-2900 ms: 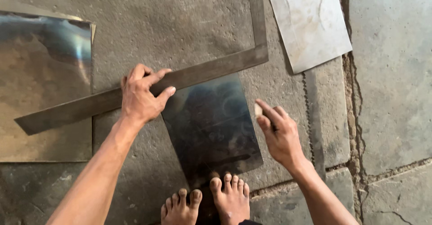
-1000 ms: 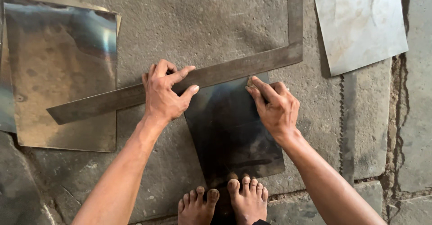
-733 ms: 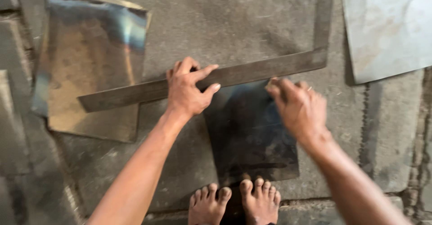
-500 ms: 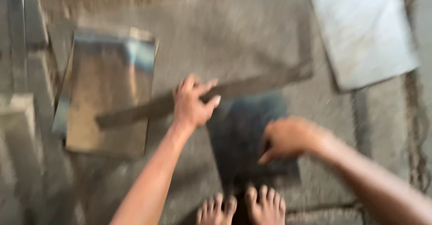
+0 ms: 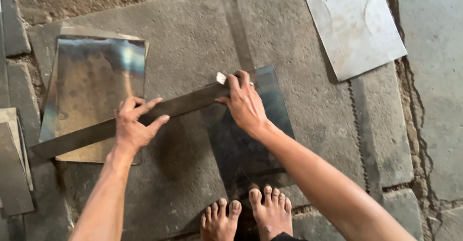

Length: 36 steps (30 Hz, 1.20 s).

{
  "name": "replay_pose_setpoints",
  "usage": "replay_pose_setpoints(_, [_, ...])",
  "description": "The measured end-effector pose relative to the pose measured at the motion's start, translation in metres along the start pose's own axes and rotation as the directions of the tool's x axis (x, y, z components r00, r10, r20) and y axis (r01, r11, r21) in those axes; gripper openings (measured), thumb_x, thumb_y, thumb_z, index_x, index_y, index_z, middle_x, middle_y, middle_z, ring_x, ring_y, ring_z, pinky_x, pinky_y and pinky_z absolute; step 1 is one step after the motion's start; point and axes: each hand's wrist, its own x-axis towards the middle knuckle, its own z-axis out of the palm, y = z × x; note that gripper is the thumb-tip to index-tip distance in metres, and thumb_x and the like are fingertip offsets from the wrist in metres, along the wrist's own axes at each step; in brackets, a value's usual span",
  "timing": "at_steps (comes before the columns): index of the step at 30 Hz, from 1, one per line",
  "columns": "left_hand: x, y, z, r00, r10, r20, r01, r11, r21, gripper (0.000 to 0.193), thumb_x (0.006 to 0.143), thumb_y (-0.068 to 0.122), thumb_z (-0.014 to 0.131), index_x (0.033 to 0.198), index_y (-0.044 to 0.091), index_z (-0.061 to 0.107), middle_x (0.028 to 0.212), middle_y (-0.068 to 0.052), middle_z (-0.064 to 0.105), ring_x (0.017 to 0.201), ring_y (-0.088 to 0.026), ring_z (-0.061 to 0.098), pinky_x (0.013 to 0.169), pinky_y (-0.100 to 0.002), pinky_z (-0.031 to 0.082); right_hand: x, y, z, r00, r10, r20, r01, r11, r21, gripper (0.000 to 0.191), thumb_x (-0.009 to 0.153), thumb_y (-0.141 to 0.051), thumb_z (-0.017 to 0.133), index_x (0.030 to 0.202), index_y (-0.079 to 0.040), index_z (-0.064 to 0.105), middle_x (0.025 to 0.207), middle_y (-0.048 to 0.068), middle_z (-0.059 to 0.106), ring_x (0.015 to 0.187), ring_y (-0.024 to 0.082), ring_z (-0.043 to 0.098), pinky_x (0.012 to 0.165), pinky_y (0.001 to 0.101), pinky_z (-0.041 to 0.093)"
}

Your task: The person uses a metal square ruler and a small marking tool to draw straight lines on rectangular metal sheets. They position the ruler on the sheet and drag the marker along its edge to create guidelines, repeating the process on multiple pieces.

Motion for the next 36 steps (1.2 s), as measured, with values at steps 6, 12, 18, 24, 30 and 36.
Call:
replay_pose_setpoints(6, [0.007, -0.002, 0.007, 0.996, -0.055, 0.067, 0.056, 0.998, -0.010, 0.052, 0.067, 0.039, 0.092, 0.116, 0.027, 0.080, 0.097, -0.004, 0.057, 0.098, -0.026, 0.057, 0.098, -0.044, 0.043, -0.001, 0.005, -0.004, 0.999, -0.029, 0.020, 0.029, 1.000, 0.002, 0.058, 0.090, -0.026, 0.078, 0.136, -0.001, 0.051, 0.139, 0.025, 0.047, 0.103, 0.048, 0.064, 0.089, 0.0506, 0.053])
replay_pose_setpoints(12, [0.005, 0.000, 0.005, 0.994, -0.072, 0.079, 0.072, 0.997, 0.004, 0.053, 0.067, 0.041, 0.092, 0.117, 0.027, 0.081, 0.098, -0.003, 0.057, 0.098, -0.026, 0.056, 0.099, -0.044, 0.042, 0.001, 0.007, -0.002, 0.999, -0.034, 0.004, 0.034, 0.999, 0.012, 0.066, 0.089, -0.027, 0.079, 0.140, 0.001, 0.049, 0.142, 0.025, 0.045, 0.105, 0.047, 0.064, 0.091, 0.0502, 0.052])
replay_pose_setpoints(18, [0.003, 0.001, 0.009, 0.991, -0.113, 0.066, 0.118, 0.991, -0.066, 0.052, 0.067, 0.041, 0.092, 0.116, 0.028, 0.080, 0.101, -0.002, 0.059, 0.099, -0.025, 0.057, 0.095, -0.041, 0.045, -0.010, 0.000, -0.018, 0.968, -0.229, -0.102, 0.212, 0.964, -0.159, 0.069, 0.088, -0.034, 0.079, 0.140, -0.001, 0.050, 0.137, 0.028, 0.044, 0.112, 0.047, 0.063, 0.094, 0.0471, 0.052])
replay_pose_setpoints(24, [0.002, -0.006, 0.008, 0.995, -0.104, 0.005, 0.104, 0.990, -0.100, 0.050, 0.066, 0.034, 0.094, 0.113, 0.028, 0.081, 0.099, -0.004, 0.058, 0.102, -0.026, 0.057, 0.098, -0.043, 0.042, -0.051, -0.010, -0.021, 0.987, 0.157, -0.027, -0.157, 0.988, 0.003, 0.043, 0.091, -0.027, 0.078, 0.132, -0.016, 0.072, 0.090, 0.014, 0.069, 0.079, 0.029, 0.069, 0.071, 0.0410, 0.054])
replay_pose_setpoints(30, [0.001, -0.002, 0.004, 0.987, -0.158, 0.035, 0.161, 0.981, -0.105, 0.049, 0.065, 0.032, 0.094, 0.112, 0.028, 0.082, 0.099, -0.001, 0.055, 0.102, -0.025, 0.053, 0.101, -0.044, 0.037, -0.051, -0.003, 0.012, 0.992, 0.026, -0.127, -0.035, 0.997, -0.068, 0.028, 0.091, -0.028, 0.083, 0.117, -0.018, 0.080, 0.085, 0.012, 0.070, 0.068, 0.026, 0.069, 0.060, 0.0383, 0.054])
replay_pose_setpoints(36, [0.003, -0.002, 0.004, 0.985, -0.164, 0.048, 0.168, 0.979, -0.113, 0.048, 0.066, 0.033, 0.095, 0.112, 0.029, 0.082, 0.099, 0.000, 0.053, 0.101, -0.023, 0.052, 0.101, -0.043, 0.036, -0.052, 0.002, 0.023, 0.988, -0.037, -0.151, 0.012, 0.987, -0.161, 0.029, 0.092, -0.027, 0.082, 0.119, -0.018, 0.079, 0.085, 0.013, 0.068, 0.069, 0.027, 0.067, 0.060, 0.0393, 0.054])
